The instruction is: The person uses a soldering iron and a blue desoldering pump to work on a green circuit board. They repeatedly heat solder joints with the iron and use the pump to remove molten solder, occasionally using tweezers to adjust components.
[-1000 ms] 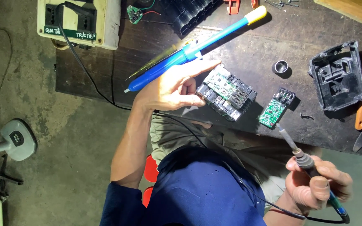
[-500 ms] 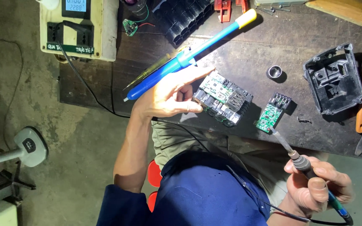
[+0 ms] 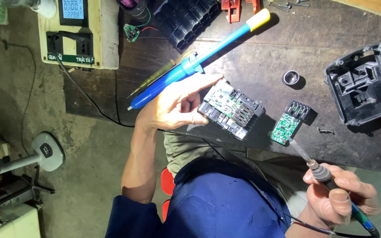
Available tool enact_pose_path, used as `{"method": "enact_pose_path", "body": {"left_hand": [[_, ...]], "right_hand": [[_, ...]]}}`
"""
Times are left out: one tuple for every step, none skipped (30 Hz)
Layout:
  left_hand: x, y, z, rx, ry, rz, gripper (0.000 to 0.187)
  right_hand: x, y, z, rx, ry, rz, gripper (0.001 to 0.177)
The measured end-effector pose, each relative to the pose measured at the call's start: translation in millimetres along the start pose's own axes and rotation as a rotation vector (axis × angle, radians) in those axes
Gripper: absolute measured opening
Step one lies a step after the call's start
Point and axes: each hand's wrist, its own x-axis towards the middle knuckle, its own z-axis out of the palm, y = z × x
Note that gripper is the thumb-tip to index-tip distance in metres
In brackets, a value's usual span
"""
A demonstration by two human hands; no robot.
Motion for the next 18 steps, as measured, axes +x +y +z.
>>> {"method": "enact_pose_path", "body": {"left_hand": [[-0.8, 1.3, 0.4, 0.049, 0.0, 0.003, 0.082], [-1.6, 2.6, 0.7, 0.099, 0.001, 0.007, 0.081], [-1.3, 3.9, 0.4, 0.099, -0.001, 0.003, 0.081], [-1.2, 5.3, 0.0, 0.091, -0.006, 0.006, 0.08], [-1.2, 6.9, -0.4, 0.083, -0.01, 0.01, 0.08], [-1.3, 5.1, -0.4, 0.083, -0.01, 0.007, 0.08], [-1.1, 3.4, -0.5, 0.084, -0.009, -0.002, 0.081], [-1.1, 1.7, -0.7, 0.086, -0.008, -0.012, 0.082], [-0.7, 1.4, -0.4, 0.085, -0.007, -0.013, 0.082], [-0.4, 1.2, 0.0, 0.084, -0.003, 0.004, 0.082], [-0.2, 1.0, 0.1, 0.083, 0.002, 0.022, 0.081], [-0.2, 1.3, 0.0, 0.083, 0.003, 0.021, 0.081], [0.0, 1.5, -0.2, 0.079, 0.003, 0.031, 0.08], [0.0, 1.8, -0.3, 0.076, 0.002, 0.041, 0.079], [0.2, 2.7, 0.0, 0.077, 0.003, 0.041, 0.079], [0.3, 3.6, 0.2, 0.08, 0.009, 0.044, 0.079], [0.2, 4.4, 0.6, 0.082, 0.014, 0.045, 0.078], [0.1, 5.4, 0.5, 0.081, 0.015, 0.045, 0.078]], "right_hand": [[0.3, 1.7, -1.4, 0.016, -0.014, -0.007, 0.034], [0.5, 3.3, -2.8, 0.032, -0.027, -0.013, 0.031], [1.0, 3.1, -2.1, 0.033, -0.026, -0.01, 0.031], [1.5, 2.7, -1.4, 0.033, -0.026, -0.006, 0.032], [2.3, 2.5, -0.6, 0.034, -0.026, -0.003, 0.032], [2.0, 3.6, -0.9, 0.036, -0.026, -0.001, 0.032], [2.1, 4.7, -1.2, 0.031, -0.021, 0.001, 0.032], [2.1, 5.7, -1.3, 0.027, -0.016, 0.002, 0.033], [1.4, 7.0, -2.8, 0.028, -0.017, 0.003, 0.033], [0.6, 8.2, -4.2, 0.01, -0.014, 0.006, 0.034], [0.0, 9.3, -5.5, -0.007, -0.011, 0.009, 0.036], [0.6, 9.1, -5.6, -0.006, -0.012, 0.009, 0.036], [1.2, 8.9, -5.9, -0.031, -0.02, -0.007, 0.037], [1.8, 8.6, -6.1, -0.055, -0.028, -0.023, 0.037], [1.6, 9.3, -6.0, -0.055, -0.029, -0.024, 0.037], [1.5, 10.0, -5.8, -0.08, -0.016, -0.036, 0.041], [1.1, 10.4, -5.8, -0.106, -0.005, -0.046, 0.045], [1.1, 9.8, -6.0, -0.106, -0.006, -0.046, 0.045]]}}
